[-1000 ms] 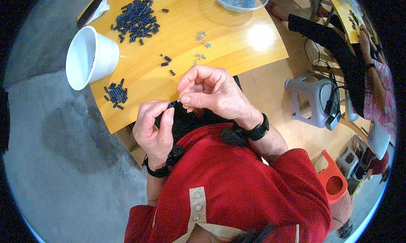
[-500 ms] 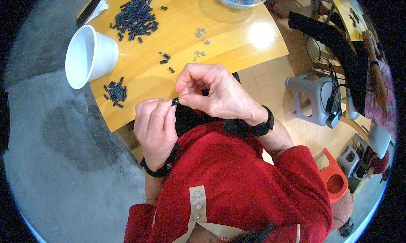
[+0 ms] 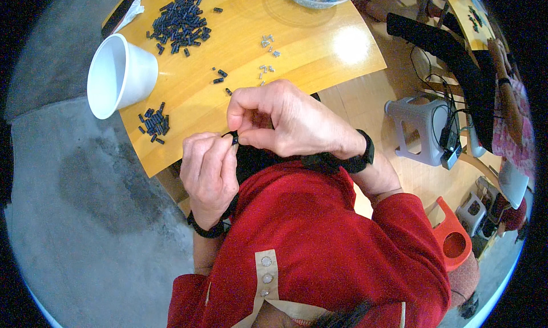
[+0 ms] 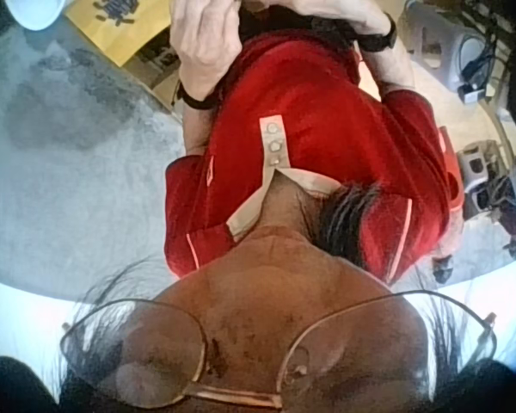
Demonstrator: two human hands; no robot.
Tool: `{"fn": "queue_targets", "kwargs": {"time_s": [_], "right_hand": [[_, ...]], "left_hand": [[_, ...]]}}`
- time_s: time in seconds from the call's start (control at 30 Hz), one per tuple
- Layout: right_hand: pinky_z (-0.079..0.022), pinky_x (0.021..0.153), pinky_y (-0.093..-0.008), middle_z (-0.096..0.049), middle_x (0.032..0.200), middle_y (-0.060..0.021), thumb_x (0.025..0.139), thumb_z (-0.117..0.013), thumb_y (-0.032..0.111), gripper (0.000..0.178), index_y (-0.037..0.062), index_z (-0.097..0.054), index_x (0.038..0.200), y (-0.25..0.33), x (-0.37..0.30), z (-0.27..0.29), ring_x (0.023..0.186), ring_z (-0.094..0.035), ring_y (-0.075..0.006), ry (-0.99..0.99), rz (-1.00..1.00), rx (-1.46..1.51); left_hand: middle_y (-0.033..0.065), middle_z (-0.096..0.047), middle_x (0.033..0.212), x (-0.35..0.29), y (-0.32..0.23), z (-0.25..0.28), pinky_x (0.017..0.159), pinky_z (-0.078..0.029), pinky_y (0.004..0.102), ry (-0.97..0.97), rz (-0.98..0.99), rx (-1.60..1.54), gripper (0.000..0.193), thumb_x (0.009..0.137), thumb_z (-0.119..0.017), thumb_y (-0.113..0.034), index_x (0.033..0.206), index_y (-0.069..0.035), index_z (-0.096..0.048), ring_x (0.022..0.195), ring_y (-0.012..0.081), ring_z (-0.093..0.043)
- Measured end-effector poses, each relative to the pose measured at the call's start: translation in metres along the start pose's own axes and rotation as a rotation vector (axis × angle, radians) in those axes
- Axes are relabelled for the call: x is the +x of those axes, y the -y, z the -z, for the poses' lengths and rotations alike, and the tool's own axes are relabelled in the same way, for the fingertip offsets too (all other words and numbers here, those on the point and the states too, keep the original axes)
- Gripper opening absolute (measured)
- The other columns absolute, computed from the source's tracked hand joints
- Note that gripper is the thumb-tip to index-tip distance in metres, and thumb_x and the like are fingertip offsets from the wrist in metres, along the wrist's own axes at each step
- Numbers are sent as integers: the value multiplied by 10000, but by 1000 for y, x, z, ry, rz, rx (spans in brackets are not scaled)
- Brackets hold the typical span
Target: Manually assembling small black plastic components at a workshop table.
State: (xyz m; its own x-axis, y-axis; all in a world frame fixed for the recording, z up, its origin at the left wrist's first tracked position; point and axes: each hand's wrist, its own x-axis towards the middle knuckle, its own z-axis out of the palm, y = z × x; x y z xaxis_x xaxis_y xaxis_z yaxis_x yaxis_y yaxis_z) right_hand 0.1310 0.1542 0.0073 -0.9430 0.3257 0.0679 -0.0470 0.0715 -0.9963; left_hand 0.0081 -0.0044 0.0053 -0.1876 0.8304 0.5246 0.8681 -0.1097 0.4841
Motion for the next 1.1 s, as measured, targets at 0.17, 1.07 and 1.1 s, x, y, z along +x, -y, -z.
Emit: {"fn": "queue_targets", "kwargs": {"time_s": [0.17,1.07,1.1], "right_hand": [[-523,537,-203,-656,772,-27,878,-736,109,173,27,-619,976,-37,3,0,631,-624,-72,226,-317,691],[-485,552,-314,-632,759,-69,874,-706,110,92,33,-657,884,-48,14,-50,636,-603,-198,-301,-131,-79],[-510,574,-354,-629,769,-102,851,-706,74,75,29,-654,882,-52,18,-49,649,-621,-261,-458,72,-578]], "left_hand": [[122,-617,906,2,-6,1,736,-509,401,-15,47,-60,233,770,-704,74,976,-9,-633,834,308,-618],[106,-669,884,-33,21,-6,708,-515,324,-217,390,-241,199,775,-729,78,952,-1,-685,801,235,-638],[110,-661,868,-35,22,-5,712,-517,341,-230,451,-264,209,774,-733,66,964,-10,-686,788,252,-638]]}}
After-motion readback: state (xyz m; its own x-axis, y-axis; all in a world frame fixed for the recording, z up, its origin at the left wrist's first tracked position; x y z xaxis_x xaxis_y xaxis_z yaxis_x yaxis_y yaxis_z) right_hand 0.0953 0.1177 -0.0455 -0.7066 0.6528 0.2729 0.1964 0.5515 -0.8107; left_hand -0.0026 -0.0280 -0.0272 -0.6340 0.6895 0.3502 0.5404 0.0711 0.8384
